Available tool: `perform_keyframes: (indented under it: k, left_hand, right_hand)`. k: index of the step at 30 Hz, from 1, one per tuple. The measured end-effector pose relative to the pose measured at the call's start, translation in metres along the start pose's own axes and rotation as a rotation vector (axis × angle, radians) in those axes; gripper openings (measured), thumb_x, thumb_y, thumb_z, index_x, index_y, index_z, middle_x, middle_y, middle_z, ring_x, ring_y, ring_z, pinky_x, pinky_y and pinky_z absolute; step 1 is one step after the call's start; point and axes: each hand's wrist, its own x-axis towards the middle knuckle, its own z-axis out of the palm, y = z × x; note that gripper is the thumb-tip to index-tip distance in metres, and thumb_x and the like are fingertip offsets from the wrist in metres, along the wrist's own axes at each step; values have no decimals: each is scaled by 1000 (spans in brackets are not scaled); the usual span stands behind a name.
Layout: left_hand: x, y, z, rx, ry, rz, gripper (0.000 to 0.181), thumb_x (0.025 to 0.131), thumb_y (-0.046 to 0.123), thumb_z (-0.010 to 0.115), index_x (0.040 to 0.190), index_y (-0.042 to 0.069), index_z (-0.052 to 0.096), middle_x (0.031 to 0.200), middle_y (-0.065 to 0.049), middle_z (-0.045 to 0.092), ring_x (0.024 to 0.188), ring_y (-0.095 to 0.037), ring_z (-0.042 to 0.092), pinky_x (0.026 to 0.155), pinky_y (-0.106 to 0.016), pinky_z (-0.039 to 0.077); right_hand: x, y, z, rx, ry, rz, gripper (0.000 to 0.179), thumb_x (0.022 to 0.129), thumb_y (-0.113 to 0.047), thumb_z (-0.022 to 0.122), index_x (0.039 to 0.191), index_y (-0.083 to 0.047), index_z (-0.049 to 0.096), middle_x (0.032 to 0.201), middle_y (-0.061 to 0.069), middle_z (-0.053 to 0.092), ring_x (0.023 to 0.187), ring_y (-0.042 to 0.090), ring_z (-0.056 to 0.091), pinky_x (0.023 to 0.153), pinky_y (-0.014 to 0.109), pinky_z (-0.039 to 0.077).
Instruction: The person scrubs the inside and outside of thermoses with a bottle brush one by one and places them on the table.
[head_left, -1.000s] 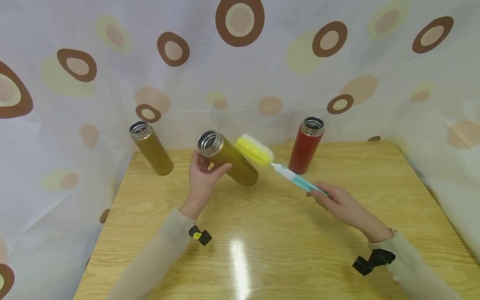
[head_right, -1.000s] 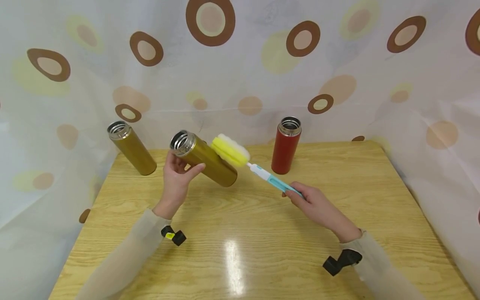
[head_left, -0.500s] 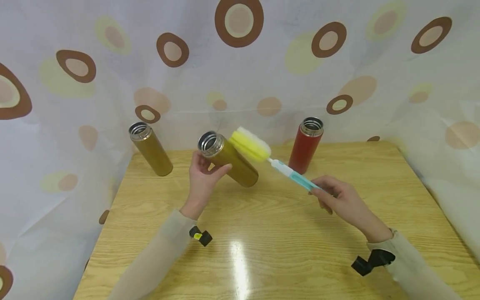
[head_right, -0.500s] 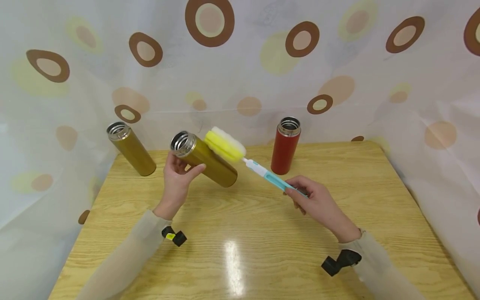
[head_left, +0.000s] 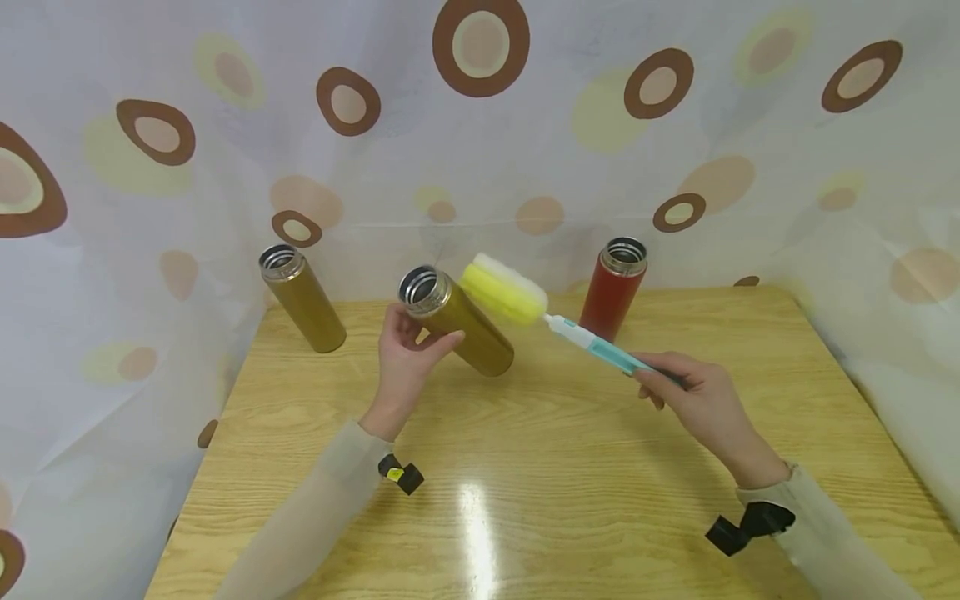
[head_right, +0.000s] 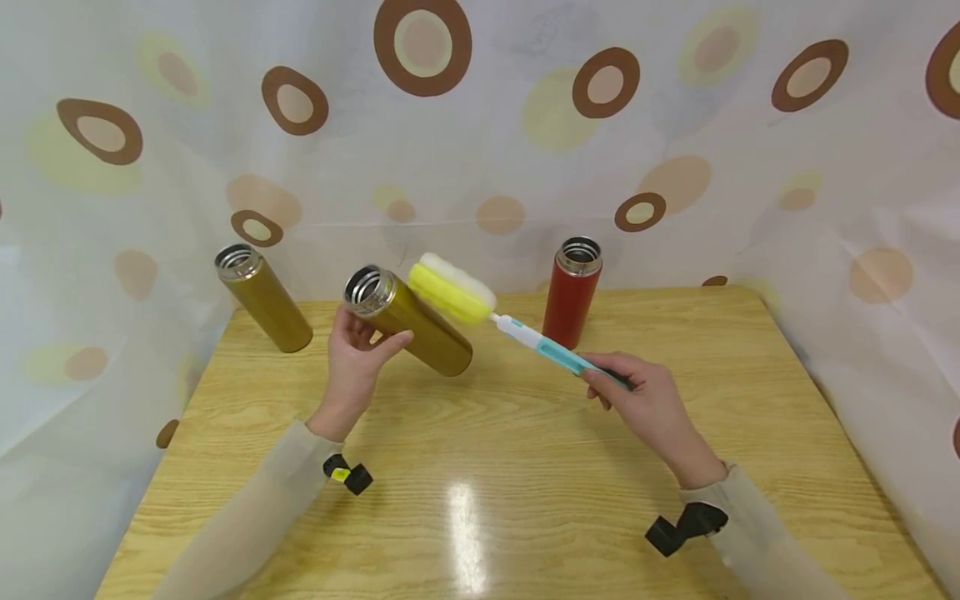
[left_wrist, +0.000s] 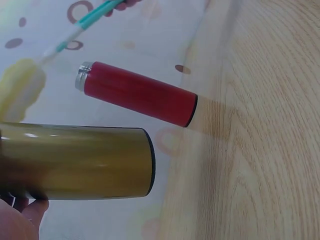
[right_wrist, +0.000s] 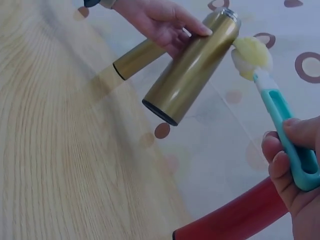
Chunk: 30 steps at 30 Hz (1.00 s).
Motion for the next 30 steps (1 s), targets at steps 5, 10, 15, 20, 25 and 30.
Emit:
perform_keyframes:
  k: [5, 10, 15, 20, 25, 30]
  left_hand:
    - [0, 0, 1, -2, 7, -1, 62, 80, -13, 79, 129, 14, 51, 132, -1, 61, 125, -22, 58, 103, -38, 55]
    - [0, 1, 0, 0, 15, 14, 63, 83, -11, 78, 132, 17, 50, 136, -2, 58, 130, -24, 57, 110, -50, 50]
    - [-1, 0, -1, -7, 8, 7, 62, 82, -13, 78, 128, 17, 51, 135, -2, 59, 129, -25, 57, 109, -47, 51]
    - [-2, -4, 2, 24, -25, -30, 61, 80, -13, 80, 127, 12, 52, 131, -1, 61, 126, -21, 58, 103, -38, 55]
    - [-2, -6, 6, 43, -37, -38, 59, 78, -14, 81, 125, 10, 53, 128, -2, 62, 126, -20, 59, 102, -37, 55]
    - [-3, -3, 5, 46, -20, -35, 62, 78, -15, 80, 130, 4, 53, 132, -6, 62, 127, -21, 59, 107, -44, 53]
  right_hand:
    - [-2, -2, 6, 43, -6, -31, 22, 102, -3, 65, 122, -2, 74, 78, 4, 66, 65, 15, 57, 56, 27, 48]
    - [-4, 3, 9, -45, -20, 33, 21, 102, -7, 67, 121, -2, 75, 77, 4, 66, 63, 13, 55, 51, 26, 44]
    - [-4, 7, 9, -169, -16, 80, 25, 104, -16, 66, 124, -4, 74, 77, 2, 65, 60, 11, 51, 48, 26, 40]
    - [0, 2, 11, -73, 7, 36, 23, 106, -14, 63, 124, -5, 73, 76, 4, 62, 62, 13, 53, 50, 27, 42]
    - [1, -7, 14, 34, 8, 5, 23, 105, -8, 62, 125, -1, 72, 76, 1, 61, 64, 14, 54, 52, 27, 45]
    - [-3, -1, 14, -56, -34, 55, 21, 104, -12, 64, 121, -3, 74, 75, 1, 60, 60, 12, 50, 47, 27, 39]
